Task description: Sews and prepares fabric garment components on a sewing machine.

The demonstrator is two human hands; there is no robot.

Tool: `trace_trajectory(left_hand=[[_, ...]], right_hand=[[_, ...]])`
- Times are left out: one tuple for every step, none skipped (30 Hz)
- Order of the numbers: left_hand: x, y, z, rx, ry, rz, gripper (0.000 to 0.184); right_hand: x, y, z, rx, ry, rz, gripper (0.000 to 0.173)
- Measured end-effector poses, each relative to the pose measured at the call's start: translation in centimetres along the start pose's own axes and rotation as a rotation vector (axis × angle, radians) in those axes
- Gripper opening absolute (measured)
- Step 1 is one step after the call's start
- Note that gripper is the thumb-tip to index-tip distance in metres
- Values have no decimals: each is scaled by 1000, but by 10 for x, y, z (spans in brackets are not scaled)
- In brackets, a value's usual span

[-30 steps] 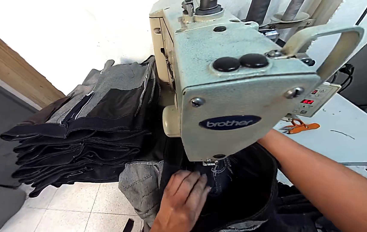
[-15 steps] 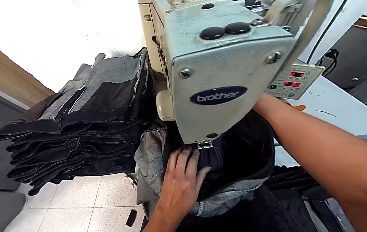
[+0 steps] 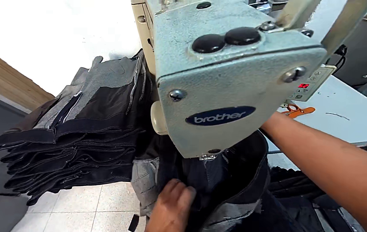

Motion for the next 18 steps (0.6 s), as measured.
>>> trace_trajectory(left_hand=[[9, -3, -8, 9, 20, 38, 14], [17, -5, -13, 30, 28, 56, 14], [23, -7, -13, 29, 16, 53, 14], [26, -10, -8, -7, -9, 39, 13], [25, -13, -1, -58, -37, 24, 14], [23, -17, 8, -103, -60, 24, 15], [20, -19, 15, -126, -67, 41, 14], [17, -19, 19, -129, -68, 55, 13], [12, -18, 20, -121, -71, 65, 12], [5, -15, 19, -111, -82, 72, 11], [-4, -12, 16, -104, -101, 81, 10], [-12, -9, 14, -101, -120, 93, 10], [-18, -7, 12, -87, -135, 104, 10], [-22, -6, 10, -51, -139, 99, 10], [-22, -7, 5, -4, -131, 76, 10], [-18, -9, -1, 47, -111, 42, 9], [-10, -11, -10, 86, -79, 19, 10], [0, -12, -21, 109, -39, 17, 14]], right_hand=[[-1, -4, 0, -55, 9, -24, 29], [-4, -7, -1, -105, 29, -59, 25], [-8, -12, -1, -149, 61, -88, 22], [-10, -17, -1, -185, 96, -107, 21], [-9, -20, -2, -220, 122, -123, 22], [-5, -21, -3, -269, 139, -137, 22], [2, -22, -5, -314, 168, -143, 23], [12, -22, -9, -356, 226, -139, 30], [21, -20, -15, -375, 315, -107, 38], [27, -17, -21, -365, 396, -50, 41], [27, -12, -21, -336, 413, -1, 38], [21, -7, -17, -286, 367, 22, 30], [13, 0, -15, -188, 326, 55, 23], [5, 5, -14, -66, 302, 86, 21], [-3, 9, -13, 36, 272, 103, 25], [-7, 10, -12, 72, 234, 104, 31], [-8, 10, -11, 28, 187, 90, 34], [-7, 9, -9, -69, 144, 71, 33]])
Point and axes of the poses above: each hand's wrist, its own x-axis towards the middle knuckle, its own y-axis out of the palm, z = x × y, the point moved 6 cm from there along x, towards the middle knuckle, and after that the axes turned 10 degrees about z, right-handed, at the moved point
